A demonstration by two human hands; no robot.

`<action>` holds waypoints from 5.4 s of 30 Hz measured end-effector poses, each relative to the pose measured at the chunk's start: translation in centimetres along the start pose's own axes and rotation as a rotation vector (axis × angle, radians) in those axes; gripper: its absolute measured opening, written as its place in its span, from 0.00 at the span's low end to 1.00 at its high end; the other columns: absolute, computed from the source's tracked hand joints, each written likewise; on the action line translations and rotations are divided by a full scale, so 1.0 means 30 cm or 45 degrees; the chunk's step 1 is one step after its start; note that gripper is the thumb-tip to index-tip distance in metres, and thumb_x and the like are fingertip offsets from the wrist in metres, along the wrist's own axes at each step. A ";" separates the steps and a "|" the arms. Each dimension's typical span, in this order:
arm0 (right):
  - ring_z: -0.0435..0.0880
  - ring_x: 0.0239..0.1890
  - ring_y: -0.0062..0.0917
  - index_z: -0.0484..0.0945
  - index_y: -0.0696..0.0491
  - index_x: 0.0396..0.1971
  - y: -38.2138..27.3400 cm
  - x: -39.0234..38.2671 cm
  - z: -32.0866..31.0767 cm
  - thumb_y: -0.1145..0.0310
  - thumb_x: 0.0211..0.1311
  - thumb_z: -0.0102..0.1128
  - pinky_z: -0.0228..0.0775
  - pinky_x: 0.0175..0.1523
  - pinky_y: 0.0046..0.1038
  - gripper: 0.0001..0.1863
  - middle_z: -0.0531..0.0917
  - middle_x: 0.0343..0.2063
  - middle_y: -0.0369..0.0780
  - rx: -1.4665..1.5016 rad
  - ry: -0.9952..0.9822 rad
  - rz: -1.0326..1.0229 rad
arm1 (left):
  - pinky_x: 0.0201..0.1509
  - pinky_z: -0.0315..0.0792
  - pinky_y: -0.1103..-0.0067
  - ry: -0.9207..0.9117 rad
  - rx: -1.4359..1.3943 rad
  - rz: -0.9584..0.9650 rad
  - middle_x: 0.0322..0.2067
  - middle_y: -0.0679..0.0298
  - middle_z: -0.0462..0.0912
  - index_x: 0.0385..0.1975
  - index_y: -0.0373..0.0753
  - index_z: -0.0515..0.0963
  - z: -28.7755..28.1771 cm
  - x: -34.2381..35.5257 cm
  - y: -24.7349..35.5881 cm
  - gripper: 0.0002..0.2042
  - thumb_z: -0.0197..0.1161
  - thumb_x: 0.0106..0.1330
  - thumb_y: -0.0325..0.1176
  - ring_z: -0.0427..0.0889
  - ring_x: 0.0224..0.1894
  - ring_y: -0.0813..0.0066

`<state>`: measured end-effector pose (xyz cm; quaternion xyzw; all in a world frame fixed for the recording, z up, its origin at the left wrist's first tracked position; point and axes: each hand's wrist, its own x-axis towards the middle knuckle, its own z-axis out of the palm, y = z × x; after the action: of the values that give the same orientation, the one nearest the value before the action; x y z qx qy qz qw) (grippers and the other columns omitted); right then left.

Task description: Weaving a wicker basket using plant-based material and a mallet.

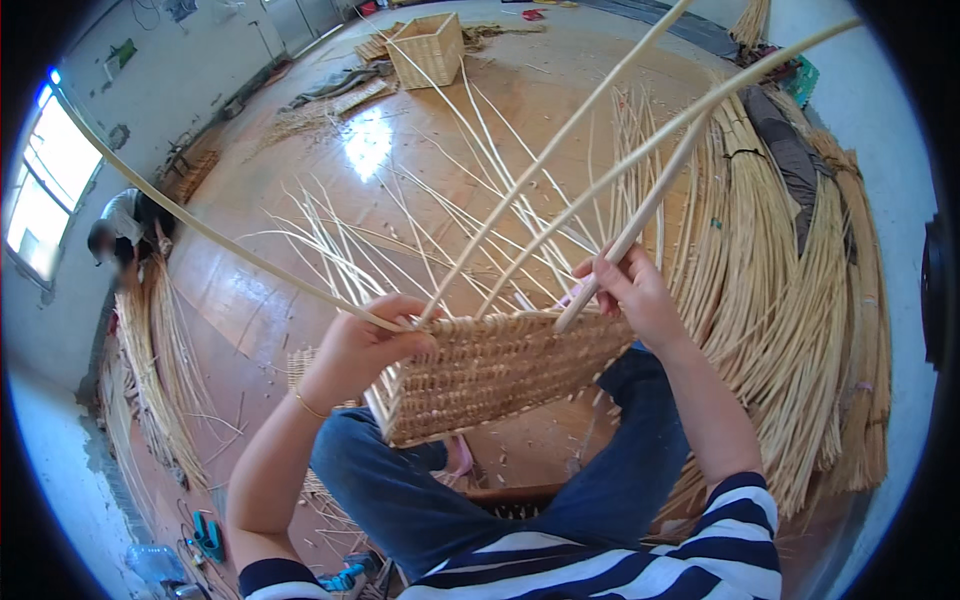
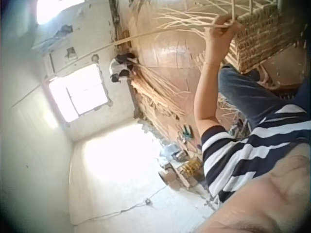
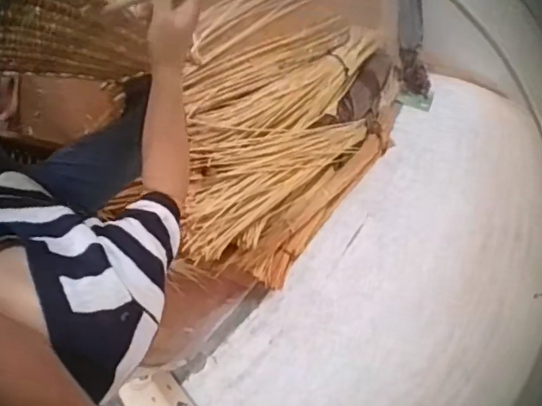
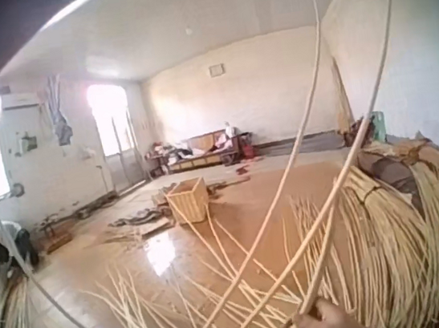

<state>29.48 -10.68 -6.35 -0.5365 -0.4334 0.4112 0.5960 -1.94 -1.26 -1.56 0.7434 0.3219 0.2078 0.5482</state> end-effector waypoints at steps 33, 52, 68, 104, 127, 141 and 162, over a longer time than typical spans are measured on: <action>0.72 0.16 0.12 0.68 0.54 0.35 0.006 0.356 0.531 0.58 0.65 0.58 0.61 0.18 0.14 0.14 0.76 0.19 0.33 0.435 -1.047 0.371 | 0.50 0.76 0.78 -0.105 -0.015 0.127 0.50 0.58 0.78 0.54 0.37 0.69 -0.020 0.043 -0.014 0.24 0.66 0.57 0.20 0.77 0.52 0.72; 0.68 0.14 0.08 0.71 0.57 0.39 -0.055 0.296 0.542 0.61 0.64 0.59 0.56 0.16 0.12 0.15 0.73 0.18 0.30 0.680 -0.837 0.513 | 0.43 0.71 0.85 -0.063 -0.081 0.047 0.38 0.70 0.80 0.51 0.38 0.76 0.011 0.031 0.017 0.18 0.68 0.60 0.29 0.74 0.38 0.85; 0.67 0.13 0.11 0.72 0.58 0.30 0.026 0.315 0.524 0.58 0.65 0.58 0.55 0.13 0.15 0.16 0.71 0.17 0.31 0.417 -0.880 0.083 | 0.43 0.72 0.85 -0.123 -0.026 0.011 0.43 0.69 0.79 0.50 0.38 0.76 -0.006 0.045 0.033 0.19 0.68 0.58 0.24 0.75 0.41 0.85; 0.72 0.42 0.27 0.77 0.49 0.27 -0.383 0.026 0.410 0.57 0.47 0.66 0.61 0.47 0.31 0.13 0.74 0.31 0.34 -1.934 0.019 -1.287 | 0.30 0.68 0.89 -0.014 -0.178 0.085 0.34 0.73 0.81 0.50 0.37 0.78 -0.020 0.073 0.029 0.18 0.67 0.59 0.26 0.74 0.30 0.91; 0.74 0.40 0.23 0.75 0.43 0.32 -0.247 0.169 0.304 0.57 0.51 0.63 0.64 0.44 0.34 0.11 0.77 0.36 0.32 -1.585 -0.325 -1.818 | 0.45 0.70 0.83 -0.290 0.086 -0.062 0.38 0.71 0.77 0.55 0.38 0.72 -0.087 0.091 0.114 0.23 0.68 0.58 0.25 0.74 0.39 0.86; 0.74 0.40 0.20 0.75 0.45 0.31 -0.232 0.172 0.304 0.66 0.50 0.60 0.65 0.41 0.31 0.07 0.77 0.37 0.31 -1.543 -0.333 -1.866 | 0.45 0.65 0.68 -0.452 0.803 0.904 0.31 0.63 0.75 0.27 0.42 0.75 -0.129 0.260 0.075 0.14 0.71 0.51 0.43 0.75 0.37 0.63; 0.73 0.29 0.22 0.82 0.34 0.44 -0.386 0.154 0.161 0.66 0.54 0.57 0.66 0.34 0.25 0.17 0.70 0.23 0.31 -2.063 -0.502 -1.656 | 0.47 0.58 0.72 -0.417 0.493 0.698 0.25 0.67 0.76 0.30 0.38 0.76 -0.116 0.231 0.026 0.09 0.58 0.64 0.37 0.72 0.30 0.71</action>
<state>26.47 -5.91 5.77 -0.3622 -0.8715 -0.3196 0.0847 0.84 5.84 -0.06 0.9154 0.0521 0.1604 0.3655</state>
